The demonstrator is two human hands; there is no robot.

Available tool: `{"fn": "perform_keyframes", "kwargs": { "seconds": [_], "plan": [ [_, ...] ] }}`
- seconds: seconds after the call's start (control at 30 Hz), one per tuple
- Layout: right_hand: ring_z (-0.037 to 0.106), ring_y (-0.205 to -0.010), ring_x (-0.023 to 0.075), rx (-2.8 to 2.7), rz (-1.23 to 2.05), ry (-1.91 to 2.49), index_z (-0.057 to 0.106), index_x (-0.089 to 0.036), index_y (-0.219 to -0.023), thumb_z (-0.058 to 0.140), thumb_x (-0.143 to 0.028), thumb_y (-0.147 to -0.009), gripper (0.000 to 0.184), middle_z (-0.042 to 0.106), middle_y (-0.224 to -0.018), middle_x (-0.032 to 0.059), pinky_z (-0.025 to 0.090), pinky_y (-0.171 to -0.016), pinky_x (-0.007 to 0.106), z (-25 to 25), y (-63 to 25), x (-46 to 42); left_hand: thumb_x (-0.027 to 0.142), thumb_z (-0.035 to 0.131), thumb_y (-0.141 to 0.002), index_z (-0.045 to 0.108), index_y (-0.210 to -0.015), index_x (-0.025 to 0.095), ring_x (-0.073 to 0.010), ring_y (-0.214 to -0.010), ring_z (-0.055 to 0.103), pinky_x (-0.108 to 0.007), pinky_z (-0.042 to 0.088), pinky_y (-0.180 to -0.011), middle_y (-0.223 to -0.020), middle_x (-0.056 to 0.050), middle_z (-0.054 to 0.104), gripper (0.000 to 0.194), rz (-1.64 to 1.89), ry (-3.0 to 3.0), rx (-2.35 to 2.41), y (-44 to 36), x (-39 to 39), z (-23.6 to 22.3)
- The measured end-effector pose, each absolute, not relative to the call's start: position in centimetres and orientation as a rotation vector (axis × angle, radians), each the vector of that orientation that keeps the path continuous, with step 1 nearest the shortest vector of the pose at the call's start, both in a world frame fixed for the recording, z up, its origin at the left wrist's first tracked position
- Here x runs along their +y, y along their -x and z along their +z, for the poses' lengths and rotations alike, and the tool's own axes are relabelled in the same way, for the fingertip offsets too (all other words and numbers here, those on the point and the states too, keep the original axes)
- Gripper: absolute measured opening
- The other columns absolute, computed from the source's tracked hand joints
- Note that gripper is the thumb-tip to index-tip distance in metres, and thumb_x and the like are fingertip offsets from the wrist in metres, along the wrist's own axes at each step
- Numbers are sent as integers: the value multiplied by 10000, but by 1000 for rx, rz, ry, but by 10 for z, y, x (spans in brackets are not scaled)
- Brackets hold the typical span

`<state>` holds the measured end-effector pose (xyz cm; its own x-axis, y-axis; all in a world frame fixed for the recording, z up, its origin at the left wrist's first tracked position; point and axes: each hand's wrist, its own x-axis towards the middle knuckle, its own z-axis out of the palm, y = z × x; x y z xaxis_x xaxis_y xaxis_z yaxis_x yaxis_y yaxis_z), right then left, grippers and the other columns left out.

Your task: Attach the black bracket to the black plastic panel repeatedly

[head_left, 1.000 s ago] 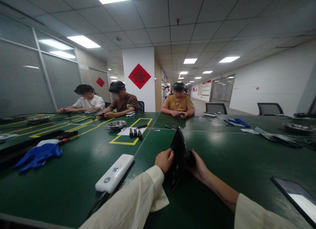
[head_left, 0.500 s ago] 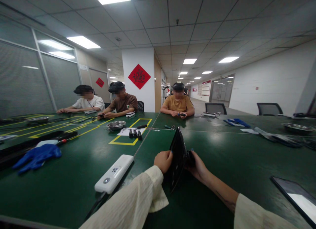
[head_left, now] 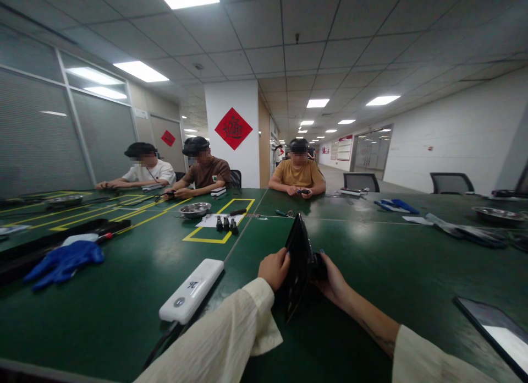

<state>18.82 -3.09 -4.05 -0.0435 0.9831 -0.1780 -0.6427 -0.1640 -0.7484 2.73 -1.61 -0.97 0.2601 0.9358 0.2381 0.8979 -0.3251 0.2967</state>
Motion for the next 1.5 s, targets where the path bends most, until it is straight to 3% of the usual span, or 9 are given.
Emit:
{"fn": "perform_keyframes", "kwargs": {
  "seconds": [0.37,0.53,0.93,1.23,1.5],
  "plan": [
    [626,-624,160,-594,1581,802,635,-156,-764,477,-352,-846,266,678,-708,50,495,-533,257,-47,-192,-28,425,168,-931,588,-904,227,-187,-838,622,-245,365,-643,-878,-50,671,465,592,-2444,1685,-24,-11,-15],
    [624,-618,158,-595,1576,791,637,-153,-761,458,-336,-859,274,677,-703,48,492,-527,255,-45,-191,-29,336,188,-932,582,-983,220,-193,-886,620,-256,376,-693,-930,-61,673,414,595,-2466,1708,-24,-12,-16],
    [605,-564,150,-572,1571,809,624,-156,-728,437,-326,-866,288,662,-648,37,468,-478,243,-41,-189,-30,375,215,-916,638,-782,206,-180,-804,622,-247,324,-588,-835,-57,677,474,597,-2425,1744,-26,-16,-10],
    [612,-590,157,-596,1577,795,631,-158,-743,484,-334,-840,250,669,-676,45,475,-499,249,-41,-190,-32,405,189,-917,650,-797,201,-192,-819,623,-248,344,-604,-845,-67,675,518,555,-2401,1776,-27,-17,-10],
    [618,-626,169,-630,1571,778,637,-160,-764,505,-358,-822,245,672,-691,48,482,-527,261,-47,-191,-28,397,236,-911,597,-891,210,-196,-861,619,-263,362,-637,-891,-60,670,407,565,-2390,1805,-28,-18,-9]
  ]
}}
